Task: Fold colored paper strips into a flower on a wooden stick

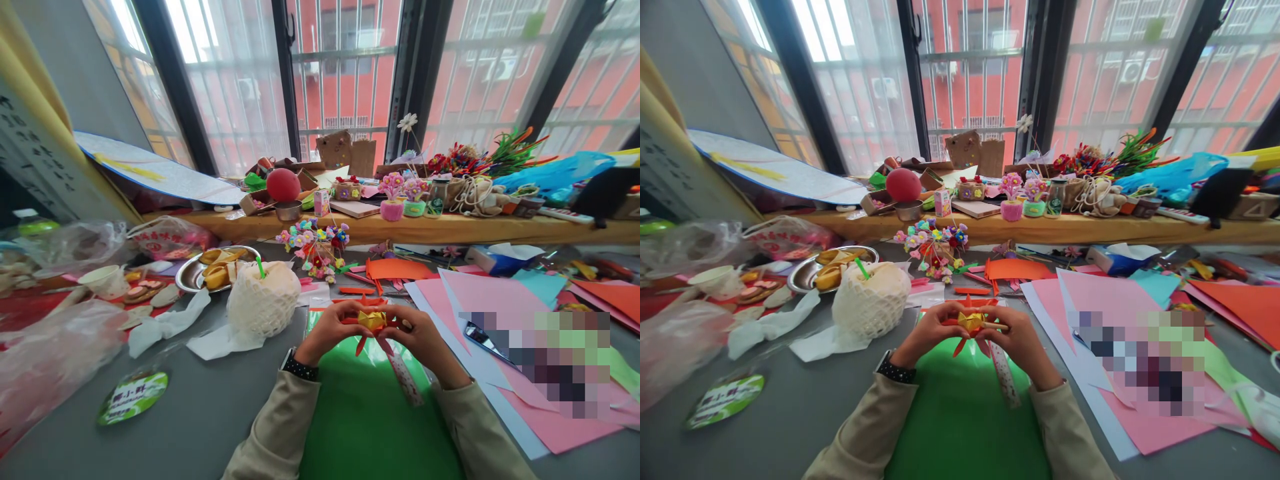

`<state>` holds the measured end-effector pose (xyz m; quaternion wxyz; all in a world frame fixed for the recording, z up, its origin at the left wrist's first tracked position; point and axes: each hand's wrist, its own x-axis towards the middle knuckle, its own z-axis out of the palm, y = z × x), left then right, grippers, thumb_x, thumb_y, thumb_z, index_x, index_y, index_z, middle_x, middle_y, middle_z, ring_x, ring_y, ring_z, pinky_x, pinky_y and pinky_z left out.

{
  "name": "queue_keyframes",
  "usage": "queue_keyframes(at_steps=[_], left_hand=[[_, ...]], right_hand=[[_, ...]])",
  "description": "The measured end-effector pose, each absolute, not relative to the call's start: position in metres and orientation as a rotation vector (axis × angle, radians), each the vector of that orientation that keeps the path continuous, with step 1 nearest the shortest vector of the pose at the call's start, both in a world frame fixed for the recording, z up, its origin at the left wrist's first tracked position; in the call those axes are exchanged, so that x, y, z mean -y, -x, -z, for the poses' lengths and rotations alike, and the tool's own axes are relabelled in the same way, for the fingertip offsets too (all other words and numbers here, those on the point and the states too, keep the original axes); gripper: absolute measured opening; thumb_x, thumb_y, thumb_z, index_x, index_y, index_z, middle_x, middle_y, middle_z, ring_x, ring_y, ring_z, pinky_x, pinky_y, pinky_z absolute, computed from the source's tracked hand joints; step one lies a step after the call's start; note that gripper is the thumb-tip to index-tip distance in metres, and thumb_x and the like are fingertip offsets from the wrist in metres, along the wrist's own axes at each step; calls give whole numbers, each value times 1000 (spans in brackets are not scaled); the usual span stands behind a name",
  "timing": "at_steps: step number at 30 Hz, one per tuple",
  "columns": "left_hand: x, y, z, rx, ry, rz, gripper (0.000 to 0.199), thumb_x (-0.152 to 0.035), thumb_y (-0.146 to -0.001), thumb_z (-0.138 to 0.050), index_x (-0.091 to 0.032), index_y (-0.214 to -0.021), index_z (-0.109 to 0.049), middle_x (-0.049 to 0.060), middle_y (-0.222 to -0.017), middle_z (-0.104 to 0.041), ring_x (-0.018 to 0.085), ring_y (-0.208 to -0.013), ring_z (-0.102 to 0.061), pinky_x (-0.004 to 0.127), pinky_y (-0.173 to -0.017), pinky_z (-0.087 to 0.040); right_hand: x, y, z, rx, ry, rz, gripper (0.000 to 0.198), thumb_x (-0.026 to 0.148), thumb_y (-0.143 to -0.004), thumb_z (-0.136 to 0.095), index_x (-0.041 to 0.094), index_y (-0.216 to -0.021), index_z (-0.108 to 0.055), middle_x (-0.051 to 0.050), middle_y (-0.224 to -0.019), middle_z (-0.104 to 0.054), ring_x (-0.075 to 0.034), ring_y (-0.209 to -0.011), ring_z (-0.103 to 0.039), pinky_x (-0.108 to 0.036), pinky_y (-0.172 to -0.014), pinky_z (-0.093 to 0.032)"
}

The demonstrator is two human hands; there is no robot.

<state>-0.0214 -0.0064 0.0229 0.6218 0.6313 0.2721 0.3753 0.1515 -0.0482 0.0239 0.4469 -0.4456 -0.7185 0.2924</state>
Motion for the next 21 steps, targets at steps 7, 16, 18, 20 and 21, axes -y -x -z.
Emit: queue_keyframes(at_steps=[7,16,18,20,21], left_hand=[[9,23,-30,-657,-1404,-891,37,-27,-58,-67,-14,-91,-57,4,-77,-62,14,-69,-59,23,-62,-45],[-1,20,-21,-744,-1085,-887,42,-49,-65,-54,-9,-76,-58,7,-58,-62,13,-48,-58,24,-51,-46],[-2,18,-18,-735,-1074,-883,49,-56,-65,-49,-8,-70,-57,8,-59,-61,13,-50,-58,24,-51,-46],[-2,15,-16,-717,-1092,-899,54,-60,-66,-43,-7,-73,-55,8,-59,-60,13,-50,-58,24,-51,-45],[-2,13,-15,-715,-1121,-915,55,-60,-66,-42,-8,-79,-54,6,-59,-59,13,-49,-57,24,-51,-45]], right_hand=[[48,-155,-24,1623,1069,-823,38,32,-66,-61,20,-99,-47,-2,-79,-60,-12,-59,-55,-22,-51,-44],[48,-154,-22,1748,1210,-409,20,32,-71,-56,16,-83,-61,6,-48,-38,-8,-43,-32,-20,-41,-28],[46,-154,-20,1716,1243,-369,20,32,-71,-55,15,-80,-62,6,-45,-39,-8,-43,-33,-20,-41,-28],[45,-155,-19,1663,1276,-349,21,32,-73,-53,15,-79,-63,4,-45,-44,-9,-42,-36,-20,-41,-29],[45,-156,-18,1631,1287,-344,21,33,-74,-52,16,-79,-62,3,-47,-48,-9,-43,-39,-20,-42,-31]])
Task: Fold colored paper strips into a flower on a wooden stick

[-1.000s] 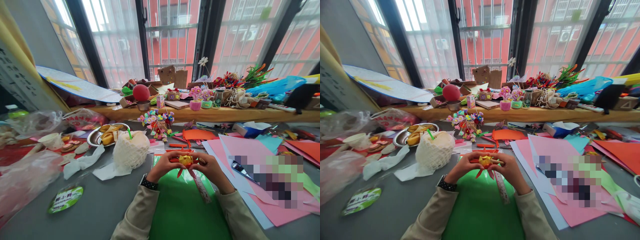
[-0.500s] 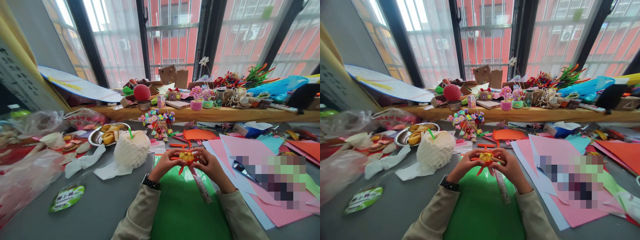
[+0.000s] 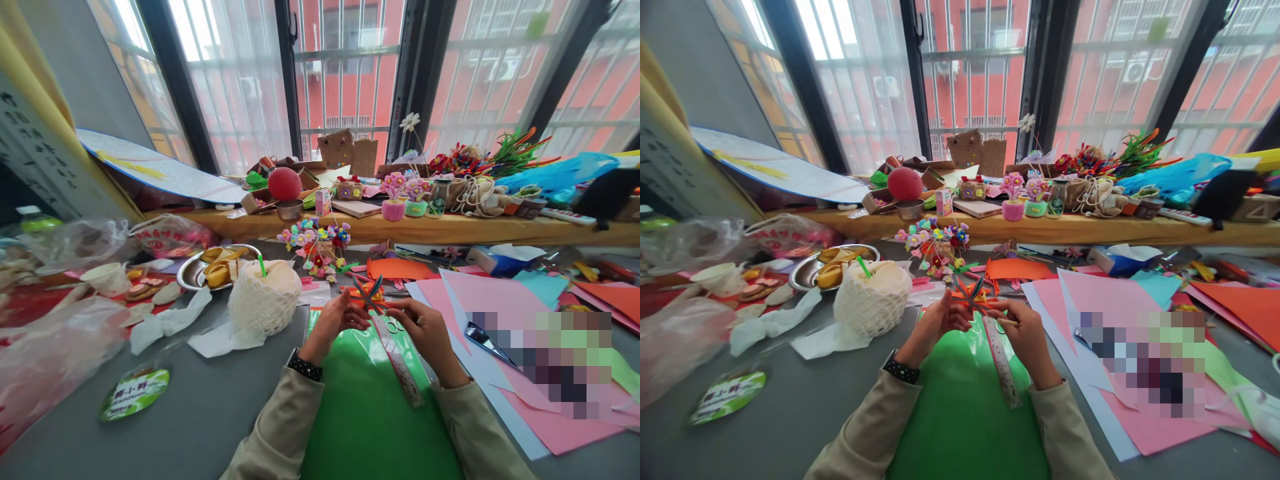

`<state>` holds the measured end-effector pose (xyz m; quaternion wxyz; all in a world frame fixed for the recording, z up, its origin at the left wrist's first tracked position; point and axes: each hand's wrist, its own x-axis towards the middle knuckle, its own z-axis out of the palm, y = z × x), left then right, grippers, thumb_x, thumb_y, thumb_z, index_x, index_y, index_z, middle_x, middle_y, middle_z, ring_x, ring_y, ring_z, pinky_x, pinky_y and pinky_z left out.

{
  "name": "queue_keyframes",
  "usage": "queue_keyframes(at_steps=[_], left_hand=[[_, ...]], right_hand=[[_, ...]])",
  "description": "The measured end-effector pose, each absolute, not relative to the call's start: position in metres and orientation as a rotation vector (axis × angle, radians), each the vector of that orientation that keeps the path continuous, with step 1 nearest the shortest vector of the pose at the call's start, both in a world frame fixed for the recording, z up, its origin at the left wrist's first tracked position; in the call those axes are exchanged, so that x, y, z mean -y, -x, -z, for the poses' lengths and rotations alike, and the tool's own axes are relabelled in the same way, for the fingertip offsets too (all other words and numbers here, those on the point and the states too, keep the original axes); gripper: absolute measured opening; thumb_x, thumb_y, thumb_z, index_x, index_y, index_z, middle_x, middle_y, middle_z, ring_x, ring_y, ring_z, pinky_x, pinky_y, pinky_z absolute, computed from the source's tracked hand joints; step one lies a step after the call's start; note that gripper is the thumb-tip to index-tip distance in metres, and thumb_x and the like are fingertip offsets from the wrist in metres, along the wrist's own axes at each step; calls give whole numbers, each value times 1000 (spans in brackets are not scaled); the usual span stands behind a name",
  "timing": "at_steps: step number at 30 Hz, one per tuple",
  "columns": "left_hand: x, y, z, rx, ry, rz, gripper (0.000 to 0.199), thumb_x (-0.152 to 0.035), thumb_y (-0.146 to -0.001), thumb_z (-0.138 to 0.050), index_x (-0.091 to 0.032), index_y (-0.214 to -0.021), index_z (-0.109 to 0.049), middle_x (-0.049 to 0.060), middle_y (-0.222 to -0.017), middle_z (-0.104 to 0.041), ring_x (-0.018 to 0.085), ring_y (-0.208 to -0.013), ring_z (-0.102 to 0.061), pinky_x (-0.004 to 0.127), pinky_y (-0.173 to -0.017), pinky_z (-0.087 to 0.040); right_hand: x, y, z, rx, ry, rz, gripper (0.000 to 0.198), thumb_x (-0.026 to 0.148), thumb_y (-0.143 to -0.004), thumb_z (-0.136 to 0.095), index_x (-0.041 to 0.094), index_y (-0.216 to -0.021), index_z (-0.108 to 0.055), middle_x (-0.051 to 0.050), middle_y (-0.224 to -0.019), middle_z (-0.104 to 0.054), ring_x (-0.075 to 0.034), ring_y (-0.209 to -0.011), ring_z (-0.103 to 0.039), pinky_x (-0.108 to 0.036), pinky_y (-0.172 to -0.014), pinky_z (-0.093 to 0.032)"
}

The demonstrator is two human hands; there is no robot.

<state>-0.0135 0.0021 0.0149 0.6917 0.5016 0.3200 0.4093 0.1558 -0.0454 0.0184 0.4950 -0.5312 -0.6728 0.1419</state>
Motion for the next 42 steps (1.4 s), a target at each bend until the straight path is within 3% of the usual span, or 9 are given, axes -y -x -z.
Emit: queue_keyframes(at_steps=[4,9,11,14,20,42], left_hand=[[5,10,-16,-905,-1453,-1240,52,-46,-65,-56,-18,-107,-42,0,-70,-54,11,-53,-54,24,-52,-44],[20,11,-23,-1150,-2073,-1642,14,-31,-73,-52,-19,-80,-56,5,-86,-49,16,-84,-49,29,-76,-40],[24,11,-23,-1129,-2255,-1684,18,-32,-70,-55,-20,-84,-56,5,-91,-49,18,-90,-47,32,-81,-38],[25,6,-19,-975,-2585,-1516,40,-38,-64,-61,-21,-98,-51,6,-100,-49,20,-95,-45,36,-83,-37],[22,-2,-7,-1089,-2719,-1440,16,-20,-75,-49,-21,-91,-53,4,-90,-53,17,-85,-47,32,-75,-39],[24,-4,-8,-1019,-2590,-1570,21,-13,-73,-50,-20,-93,-50,3,-88,-53,15,-84,-48,30,-77,-39]], right_hand=[[46,-156,-20,1499,1339,-292,23,35,-77,-47,16,-77,-61,-1,-60,-60,-12,-55,-52,-21,-50,-37],[46,-154,-20,1470,1398,-180,24,36,-77,-46,16,-72,-59,1,-55,-56,-11,-51,-49,-20,-49,-36],[45,-152,-19,1492,1412,-143,23,36,-76,-47,16,-72,-59,1,-55,-56,-10,-49,-48,-19,-47,-34],[45,-149,-17,1515,1424,-118,24,37,-75,-49,16,-68,-58,2,-52,-53,-9,-45,-43,-19,-45,-32],[46,-145,-15,1569,1354,-237,27,38,-74,-50,16,-59,-50,4,-49,-45,-8,-45,-40,-19,-43,-29],[47,-145,-16,1558,1223,-509,23,36,-77,-47,15,-71,-54,1,-58,-51,-11,-53,-48,-21,-50,-37]])
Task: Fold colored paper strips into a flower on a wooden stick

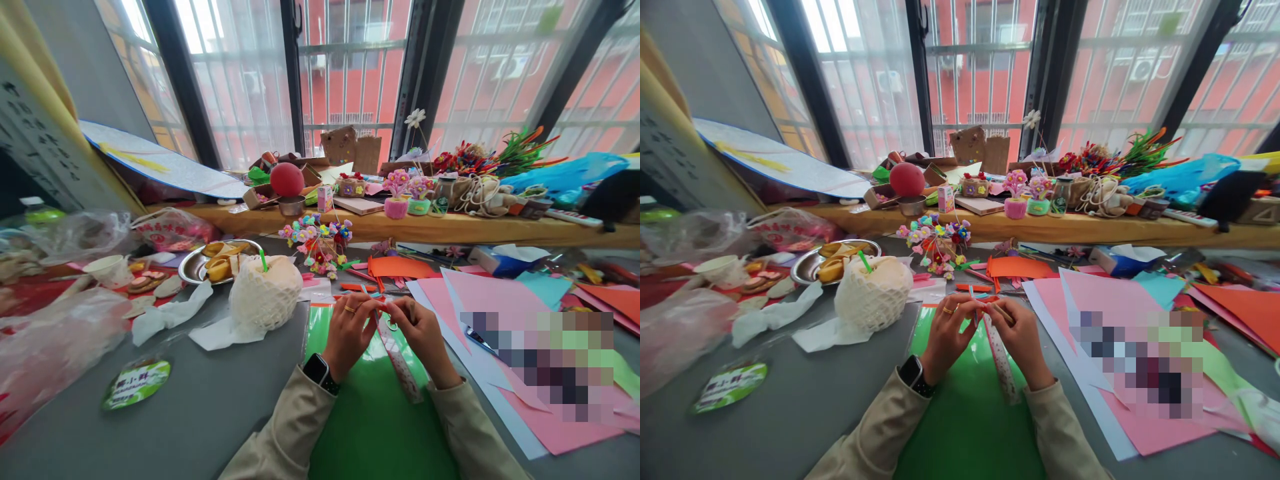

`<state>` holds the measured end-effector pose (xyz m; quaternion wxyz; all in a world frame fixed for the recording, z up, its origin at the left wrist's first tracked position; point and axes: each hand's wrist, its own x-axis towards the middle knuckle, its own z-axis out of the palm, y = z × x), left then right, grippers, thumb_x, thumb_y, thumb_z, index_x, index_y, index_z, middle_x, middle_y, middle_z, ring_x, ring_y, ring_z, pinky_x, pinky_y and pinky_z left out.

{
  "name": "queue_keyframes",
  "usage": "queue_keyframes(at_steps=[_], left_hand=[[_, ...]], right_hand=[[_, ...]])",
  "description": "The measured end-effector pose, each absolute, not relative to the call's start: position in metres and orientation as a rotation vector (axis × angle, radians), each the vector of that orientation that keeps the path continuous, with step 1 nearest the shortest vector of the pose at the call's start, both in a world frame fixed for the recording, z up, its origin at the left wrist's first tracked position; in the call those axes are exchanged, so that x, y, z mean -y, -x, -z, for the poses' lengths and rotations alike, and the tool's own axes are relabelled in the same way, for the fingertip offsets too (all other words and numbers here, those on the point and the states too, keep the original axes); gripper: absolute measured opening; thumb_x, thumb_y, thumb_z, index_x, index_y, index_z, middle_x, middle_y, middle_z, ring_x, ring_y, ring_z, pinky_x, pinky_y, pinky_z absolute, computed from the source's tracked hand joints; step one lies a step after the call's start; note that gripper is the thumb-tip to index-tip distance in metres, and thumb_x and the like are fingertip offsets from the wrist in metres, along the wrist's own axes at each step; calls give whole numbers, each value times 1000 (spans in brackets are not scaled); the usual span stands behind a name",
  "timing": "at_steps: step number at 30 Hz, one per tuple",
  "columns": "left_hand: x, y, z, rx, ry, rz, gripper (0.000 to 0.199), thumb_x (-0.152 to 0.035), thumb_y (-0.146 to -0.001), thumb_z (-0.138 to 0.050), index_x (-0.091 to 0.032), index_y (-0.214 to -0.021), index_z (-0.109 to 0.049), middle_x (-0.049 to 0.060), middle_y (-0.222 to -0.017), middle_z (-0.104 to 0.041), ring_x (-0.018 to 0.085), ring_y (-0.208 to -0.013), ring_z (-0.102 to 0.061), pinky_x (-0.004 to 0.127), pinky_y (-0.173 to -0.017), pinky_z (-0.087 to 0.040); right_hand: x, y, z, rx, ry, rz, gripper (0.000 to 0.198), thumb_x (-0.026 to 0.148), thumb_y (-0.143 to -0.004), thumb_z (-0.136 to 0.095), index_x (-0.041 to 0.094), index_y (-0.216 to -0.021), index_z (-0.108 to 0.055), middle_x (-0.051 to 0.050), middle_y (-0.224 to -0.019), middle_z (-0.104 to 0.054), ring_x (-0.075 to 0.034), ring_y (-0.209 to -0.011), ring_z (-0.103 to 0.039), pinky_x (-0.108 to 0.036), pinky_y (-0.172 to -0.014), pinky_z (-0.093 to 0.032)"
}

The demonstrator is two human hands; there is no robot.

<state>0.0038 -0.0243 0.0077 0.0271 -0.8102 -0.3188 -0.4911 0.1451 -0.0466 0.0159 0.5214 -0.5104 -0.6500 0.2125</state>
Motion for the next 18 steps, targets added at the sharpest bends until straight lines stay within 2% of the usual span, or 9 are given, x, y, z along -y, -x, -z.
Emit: queue_keyframes(at_steps=[18], left_hand=[[24,-5,-7,1008,2503,1510,20,-14,-74,-48,-18,-93,-50,5,-88,-53,15,-84,-48,31,-75,-41]], right_hand=[[49,-145,-18,1570,1193,-468,18,30,-76,-47,16,-68,-54,3,-53,-50,-9,-49,-45,-20,-48,-35]])
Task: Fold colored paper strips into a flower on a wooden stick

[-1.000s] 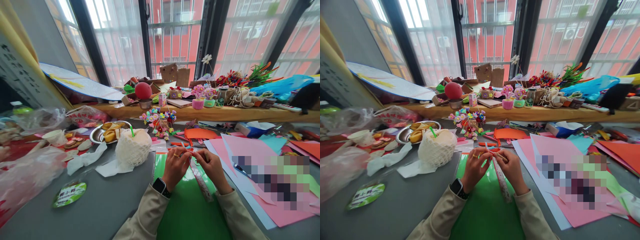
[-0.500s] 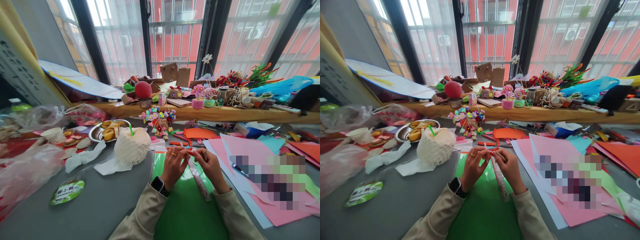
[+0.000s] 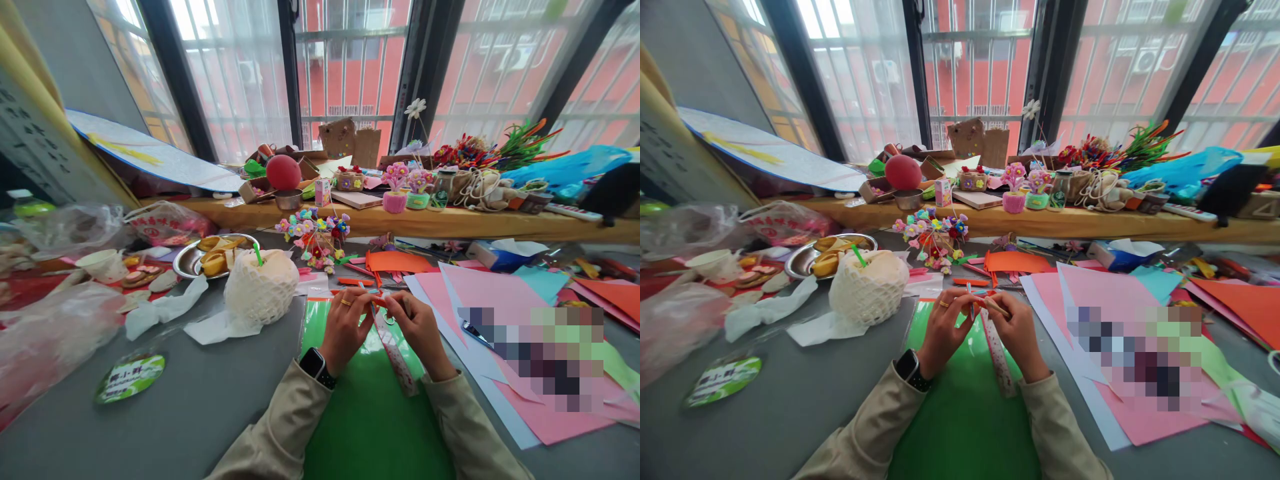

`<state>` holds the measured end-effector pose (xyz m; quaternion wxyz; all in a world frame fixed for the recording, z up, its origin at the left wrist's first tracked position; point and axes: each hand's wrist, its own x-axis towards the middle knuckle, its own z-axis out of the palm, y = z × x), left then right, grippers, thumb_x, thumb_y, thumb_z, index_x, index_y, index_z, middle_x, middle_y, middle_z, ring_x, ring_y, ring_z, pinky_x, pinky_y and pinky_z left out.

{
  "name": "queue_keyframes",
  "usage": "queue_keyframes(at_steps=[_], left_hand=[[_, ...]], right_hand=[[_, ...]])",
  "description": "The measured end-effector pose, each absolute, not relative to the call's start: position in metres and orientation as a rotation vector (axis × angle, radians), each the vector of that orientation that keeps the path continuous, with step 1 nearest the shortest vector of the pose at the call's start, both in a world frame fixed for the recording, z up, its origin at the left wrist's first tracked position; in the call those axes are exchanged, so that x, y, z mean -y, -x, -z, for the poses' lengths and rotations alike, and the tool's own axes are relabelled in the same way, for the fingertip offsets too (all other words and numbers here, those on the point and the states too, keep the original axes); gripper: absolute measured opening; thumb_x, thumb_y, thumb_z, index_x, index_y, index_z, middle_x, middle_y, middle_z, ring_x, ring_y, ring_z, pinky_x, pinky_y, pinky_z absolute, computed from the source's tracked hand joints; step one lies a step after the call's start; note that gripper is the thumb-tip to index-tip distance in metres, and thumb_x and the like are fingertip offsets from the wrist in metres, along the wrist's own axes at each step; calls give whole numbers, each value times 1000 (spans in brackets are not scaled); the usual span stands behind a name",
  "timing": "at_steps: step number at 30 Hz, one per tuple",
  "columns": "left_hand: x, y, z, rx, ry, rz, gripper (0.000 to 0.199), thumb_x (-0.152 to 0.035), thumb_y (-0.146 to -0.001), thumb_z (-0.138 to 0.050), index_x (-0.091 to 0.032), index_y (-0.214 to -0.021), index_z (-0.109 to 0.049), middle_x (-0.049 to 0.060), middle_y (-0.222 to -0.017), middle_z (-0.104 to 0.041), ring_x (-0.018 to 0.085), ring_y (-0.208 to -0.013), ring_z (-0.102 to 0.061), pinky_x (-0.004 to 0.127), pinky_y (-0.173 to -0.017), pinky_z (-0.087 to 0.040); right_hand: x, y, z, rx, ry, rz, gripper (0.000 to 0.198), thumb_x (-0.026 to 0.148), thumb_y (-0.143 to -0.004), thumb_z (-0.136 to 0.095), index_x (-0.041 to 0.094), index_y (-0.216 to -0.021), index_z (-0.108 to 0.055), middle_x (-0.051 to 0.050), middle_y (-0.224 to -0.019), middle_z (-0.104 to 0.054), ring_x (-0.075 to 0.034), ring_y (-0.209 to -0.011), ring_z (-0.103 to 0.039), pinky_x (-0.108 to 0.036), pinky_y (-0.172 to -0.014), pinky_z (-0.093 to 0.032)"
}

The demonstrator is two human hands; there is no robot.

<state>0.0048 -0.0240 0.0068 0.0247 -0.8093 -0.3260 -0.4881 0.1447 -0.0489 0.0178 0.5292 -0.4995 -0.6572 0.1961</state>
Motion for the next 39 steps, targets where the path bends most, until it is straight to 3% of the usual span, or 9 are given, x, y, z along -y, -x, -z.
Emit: queue_keyframes(at_steps=[12,19,25,30,39], left_hand=[[24,-2,-11,1041,2521,1399,15,-19,-75,-47,-16,-90,-50,6,-86,-53,16,-82,-48,31,-74,-42],[22,0,-11,1067,2592,1399,16,-22,-75,-47,-17,-90,-48,6,-87,-52,16,-81,-49,30,-71,-43],[22,0,-10,1040,2672,1382,15,-17,-71,-49,-18,-85,-48,5,-86,-52,17,-83,-48,31,-73,-42],[23,1,-13,1031,2684,1408,13,-18,-71,-48,-18,-84,-47,5,-84,-52,16,-81,-48,30,-71,-43],[26,0,-17,1143,2752,1528,7,-21,-74,-47,-18,-80,-46,5,-80,-51,15,-76,-50,28,-65,-45]], right_hand=[[49,-144,-19,1654,1212,-460,22,33,-77,-45,16,-65,-52,1,-54,-51,-10,-50,-46,-21,-48,-34],[49,-142,-21,1667,1205,-509,25,38,-76,-47,15,-74,-57,-3,-64,-58,-13,-57,-52,-22,-50,-37],[49,-144,-23,1675,1180,-560,25,38,-76,-47,16,-75,-59,-2,-63,-59,-11,-51,-48,-22,-48,-37],[50,-149,-27,1741,1096,-610,23,36,-75,-49,18,-83,-61,-5,-79,-60,-16,-71,-54,-24,-58,-41],[49,-155,-27,1775,1094,-621,22,33,-72,-55,21,-90,-60,-3,-81,-54,-11,-59,-47,-20,-48,-37]])
